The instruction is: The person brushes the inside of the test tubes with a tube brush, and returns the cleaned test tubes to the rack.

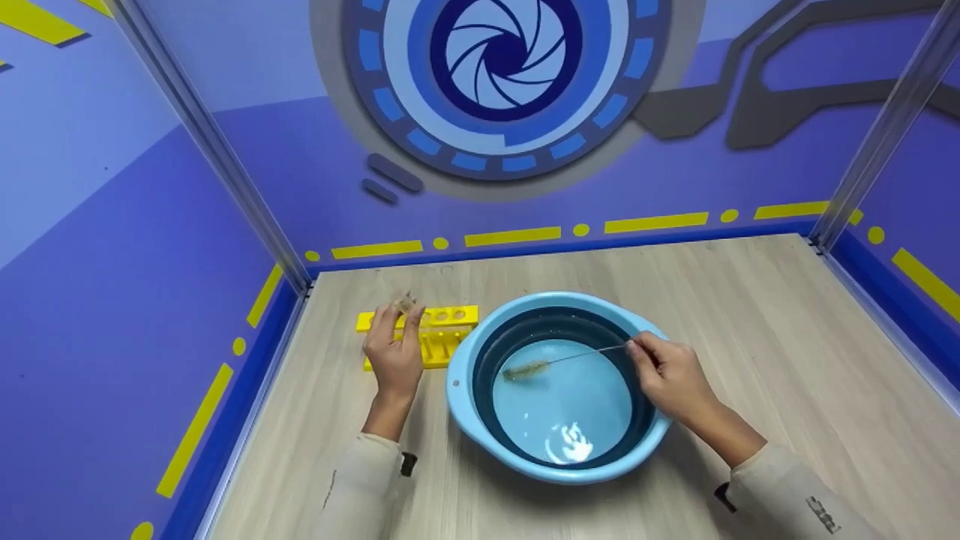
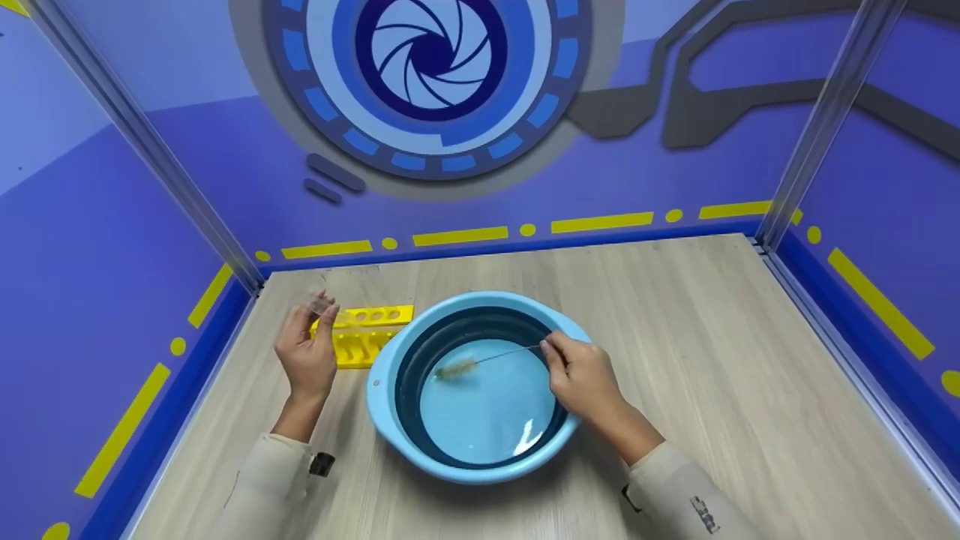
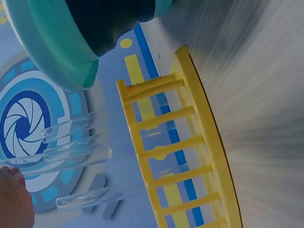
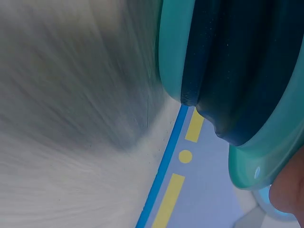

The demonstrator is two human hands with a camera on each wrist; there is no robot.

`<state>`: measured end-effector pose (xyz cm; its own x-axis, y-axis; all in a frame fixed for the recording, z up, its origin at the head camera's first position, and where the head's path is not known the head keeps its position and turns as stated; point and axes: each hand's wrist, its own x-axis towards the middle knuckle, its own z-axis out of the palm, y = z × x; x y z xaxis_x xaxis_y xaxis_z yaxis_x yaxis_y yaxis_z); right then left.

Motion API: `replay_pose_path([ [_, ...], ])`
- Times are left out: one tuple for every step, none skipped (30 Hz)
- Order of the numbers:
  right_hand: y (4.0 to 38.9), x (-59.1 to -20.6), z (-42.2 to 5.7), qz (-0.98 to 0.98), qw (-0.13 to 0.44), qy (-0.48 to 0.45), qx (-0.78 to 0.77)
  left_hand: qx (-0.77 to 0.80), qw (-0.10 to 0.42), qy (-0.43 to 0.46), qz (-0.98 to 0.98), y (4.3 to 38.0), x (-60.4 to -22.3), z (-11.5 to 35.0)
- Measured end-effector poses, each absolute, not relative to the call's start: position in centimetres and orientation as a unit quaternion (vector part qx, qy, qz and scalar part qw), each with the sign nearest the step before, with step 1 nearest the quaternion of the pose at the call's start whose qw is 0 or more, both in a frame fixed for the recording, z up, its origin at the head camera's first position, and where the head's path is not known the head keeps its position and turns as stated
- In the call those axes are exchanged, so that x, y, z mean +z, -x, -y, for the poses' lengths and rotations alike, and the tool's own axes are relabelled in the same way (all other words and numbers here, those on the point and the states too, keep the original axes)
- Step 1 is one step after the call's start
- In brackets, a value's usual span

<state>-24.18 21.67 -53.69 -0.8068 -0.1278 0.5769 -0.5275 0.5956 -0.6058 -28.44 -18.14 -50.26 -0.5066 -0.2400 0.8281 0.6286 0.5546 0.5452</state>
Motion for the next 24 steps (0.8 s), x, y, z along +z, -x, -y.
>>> replay_pose_path([
  [24.2, -53.7, -21.7, 0.858, 0.248, -0.192, 0.407, -0.451, 0.480, 0.126, 0.742, 28.6, -50.2, 18.0],
  [24.2, -53.7, -21.6, 0.857, 0.251, -0.194, 0.406, -0.448, 0.480, 0.121, 0.744, 28.8, -50.2, 17.9],
  [24.2, -53.7, -21.6, 0.856, 0.254, -0.197, 0.405, -0.448, 0.477, 0.116, 0.747, 29.0, -50.3, 17.8],
  [24.2, -53.7, -21.6, 0.854, 0.258, -0.201, 0.404, -0.449, 0.474, 0.113, 0.749, 29.2, -50.3, 17.7],
  [24.2, -53.7, -21.6, 0.853, 0.261, -0.204, 0.403, -0.453, 0.469, 0.110, 0.750, 29.3, -50.4, 17.7],
  [24.2, -53.7, -21.6, 0.852, 0.264, -0.206, 0.402, -0.459, 0.465, 0.105, 0.750, 29.5, -50.4, 17.6],
  [24.2, -53.7, -21.6, 0.852, 0.265, -0.208, 0.402, -0.463, 0.460, 0.101, 0.751, 29.6, -50.6, 17.6],
  [24.2, -53.8, -21.6, 0.851, 0.266, -0.209, 0.401, -0.467, 0.455, 0.096, 0.753, 29.8, -50.7, 17.7],
  [24.2, -53.8, -21.6, 0.851, 0.268, -0.209, 0.401, -0.470, 0.449, 0.091, 0.754, 29.9, -50.9, 17.7],
  [24.1, -53.8, -21.6, 0.851, 0.269, -0.208, 0.399, -0.472, 0.445, 0.087, 0.757, 30.0, -51.0, 17.7],
  [24.1, -53.8, -21.6, 0.852, 0.272, -0.207, 0.397, -0.473, 0.441, 0.083, 0.758, 30.1, -51.1, 17.7],
  [24.1, -53.9, -21.5, 0.852, 0.275, -0.208, 0.394, -0.474, 0.439, 0.082, 0.759, 30.2, -51.2, 17.8],
  [24.0, -53.9, -21.5, 0.853, 0.278, -0.210, 0.390, -0.474, 0.439, 0.081, 0.759, 30.3, -51.3, 17.9],
  [24.0, -54.0, -21.5, 0.852, 0.282, -0.211, 0.386, -0.472, 0.439, 0.080, 0.761, 30.4, -51.4, 17.9],
  [24.0, -54.0, -21.5, 0.852, 0.287, -0.214, 0.383, -0.471, 0.438, 0.081, 0.761, 30.5, -51.5, 18.0],
  [24.0, -54.1, -21.5, 0.851, 0.290, -0.216, 0.381, -0.469, 0.437, 0.083, 0.763, 30.6, -51.6, 18.1],
  [24.0, -54.1, -21.5, 0.849, 0.294, -0.218, 0.380, -0.467, 0.436, 0.084, 0.764, 30.7, -51.7, 18.1],
  [24.0, -54.1, -21.5, 0.848, 0.297, -0.219, 0.380, -0.465, 0.434, 0.083, 0.767, 30.8, -51.8, 18.2],
  [24.0, -54.1, -21.5, 0.848, 0.298, -0.219, 0.381, -0.462, 0.432, 0.082, 0.770, 30.9, -51.9, 18.2],
  [24.0, -54.1, -21.5, 0.847, 0.298, -0.217, 0.383, -0.460, 0.428, 0.079, 0.774, 30.9, -52.0, 18.2],
  [24.0, -54.1, -21.5, 0.847, 0.296, -0.215, 0.386, -0.457, 0.424, 0.075, 0.778, 31.0, -52.0, 18.2],
  [24.1, -54.1, -21.5, 0.848, 0.294, -0.212, 0.388, -0.452, 0.421, 0.069, 0.783, 31.1, -52.0, 18.2],
  [24.1, -54.1, -21.5, 0.848, 0.292, -0.208, 0.390, -0.449, 0.418, 0.064, 0.787, 31.2, -51.9, 18.2],
  [24.0, -54.2, -21.5, 0.849, 0.289, -0.205, 0.392, -0.446, 0.415, 0.059, 0.791, 31.2, -51.7, 18.2],
])
